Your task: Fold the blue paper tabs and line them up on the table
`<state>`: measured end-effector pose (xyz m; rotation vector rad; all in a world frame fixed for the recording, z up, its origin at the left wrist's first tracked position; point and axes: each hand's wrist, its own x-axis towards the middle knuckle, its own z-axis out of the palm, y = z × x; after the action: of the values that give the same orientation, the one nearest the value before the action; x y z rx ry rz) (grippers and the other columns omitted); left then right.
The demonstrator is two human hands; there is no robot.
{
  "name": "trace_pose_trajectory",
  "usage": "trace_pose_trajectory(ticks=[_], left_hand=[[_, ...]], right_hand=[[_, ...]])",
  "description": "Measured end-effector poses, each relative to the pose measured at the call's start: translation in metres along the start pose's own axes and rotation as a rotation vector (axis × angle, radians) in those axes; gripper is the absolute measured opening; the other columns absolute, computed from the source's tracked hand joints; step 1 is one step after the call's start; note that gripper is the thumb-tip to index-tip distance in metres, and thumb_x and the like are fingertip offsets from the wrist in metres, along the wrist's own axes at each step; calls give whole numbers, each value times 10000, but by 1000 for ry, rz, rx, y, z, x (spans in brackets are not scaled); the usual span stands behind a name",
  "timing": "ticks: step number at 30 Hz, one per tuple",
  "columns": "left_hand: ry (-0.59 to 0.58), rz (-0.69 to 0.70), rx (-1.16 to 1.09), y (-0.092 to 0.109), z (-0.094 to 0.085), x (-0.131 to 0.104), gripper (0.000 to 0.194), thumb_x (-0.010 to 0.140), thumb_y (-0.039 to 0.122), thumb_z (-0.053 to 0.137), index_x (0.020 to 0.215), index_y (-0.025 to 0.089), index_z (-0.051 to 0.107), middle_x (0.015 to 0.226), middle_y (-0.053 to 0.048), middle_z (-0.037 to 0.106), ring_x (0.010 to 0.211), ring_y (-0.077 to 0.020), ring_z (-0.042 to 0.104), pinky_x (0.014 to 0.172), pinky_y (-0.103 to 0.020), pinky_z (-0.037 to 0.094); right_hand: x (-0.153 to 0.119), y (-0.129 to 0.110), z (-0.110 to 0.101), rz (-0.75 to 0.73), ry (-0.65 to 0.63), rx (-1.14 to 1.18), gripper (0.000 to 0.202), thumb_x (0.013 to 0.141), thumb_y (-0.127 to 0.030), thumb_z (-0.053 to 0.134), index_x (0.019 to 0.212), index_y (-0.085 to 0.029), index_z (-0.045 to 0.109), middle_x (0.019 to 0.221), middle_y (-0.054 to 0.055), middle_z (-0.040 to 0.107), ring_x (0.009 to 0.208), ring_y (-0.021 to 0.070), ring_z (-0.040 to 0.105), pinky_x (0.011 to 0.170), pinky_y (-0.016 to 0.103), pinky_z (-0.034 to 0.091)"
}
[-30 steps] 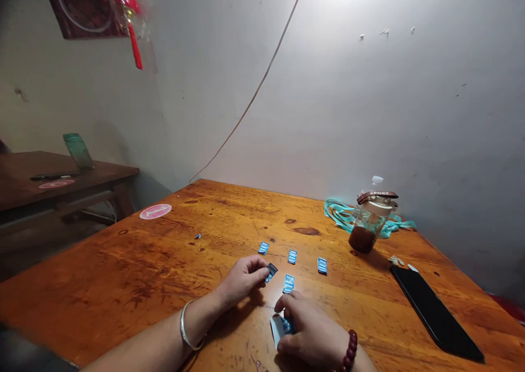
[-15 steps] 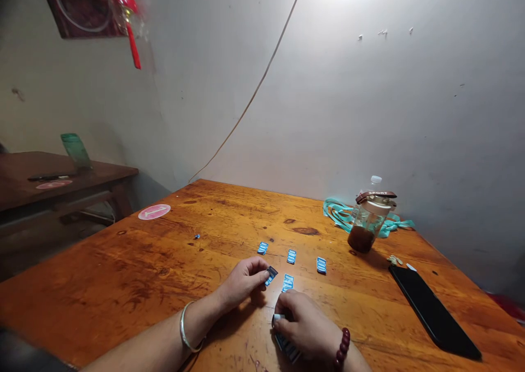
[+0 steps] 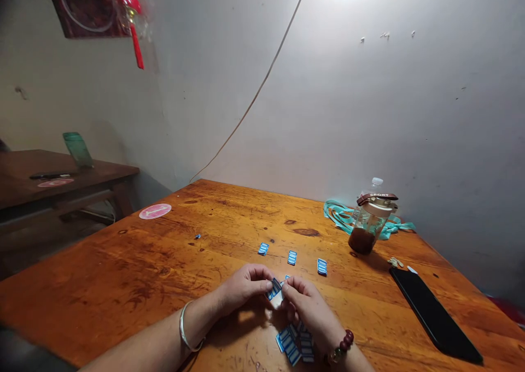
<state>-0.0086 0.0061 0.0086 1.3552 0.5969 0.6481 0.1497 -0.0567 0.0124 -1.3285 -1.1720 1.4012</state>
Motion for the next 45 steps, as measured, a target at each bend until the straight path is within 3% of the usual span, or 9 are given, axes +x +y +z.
trace_pose_trajectory(ticks=[3,12,23,30,38,42,45], left_hand=[[-26,29,75,3,1,-2,238,653,320,620,770,114,639,697,-46,619,625,-128,546,614,-248,418],[65,104,205,-1,0,2,207,688,302,584,754,113,634,674,-22,600,604,-104,511,590,-214,395],[46,78,230,3,2,0,195,685,284,563,739,107,626,667,-17,588,593,-100,498,571,-208,380],[31,38,253,-1,2,1,216,686,283,536,746,101,635,611,-4,550,527,-79,440,510,-193,340],[106,4,150,-3,0,4,208,665,291,555,729,102,611,616,-1,546,532,-77,450,493,-181,332],[106,-7,127,-2,0,3,173,648,272,572,694,108,601,605,3,542,528,-77,454,495,-182,336],[107,-1,143,-1,1,2,173,643,272,581,684,105,597,595,6,534,519,-71,441,491,-181,330]], right_hand=[[0,1,0,-6,-20,41,326,718,-466,542,641,-154,487,501,-47,535,359,29,357,389,169,209],[2,3,2,-2,-24,123,328,716,-467,558,651,-157,475,512,-41,562,372,31,411,401,164,243],[4,9,1,-43,37,102,275,758,-441,519,713,-178,454,498,-58,539,370,31,404,378,150,256],[4,6,4,-70,52,-8,278,777,-442,465,909,-197,456,523,-52,560,358,39,398,355,143,255],[-7,1,9,-202,-92,-118,317,747,-306,536,1046,-229,466,732,-29,550,546,95,525,481,207,445],[-6,-2,8,-255,0,-183,236,782,-337,508,974,-204,546,729,-17,554,582,87,497,510,185,414],[-5,-4,8,-185,-16,-88,272,778,-398,511,948,-196,575,691,-23,550,518,65,454,467,170,367]])
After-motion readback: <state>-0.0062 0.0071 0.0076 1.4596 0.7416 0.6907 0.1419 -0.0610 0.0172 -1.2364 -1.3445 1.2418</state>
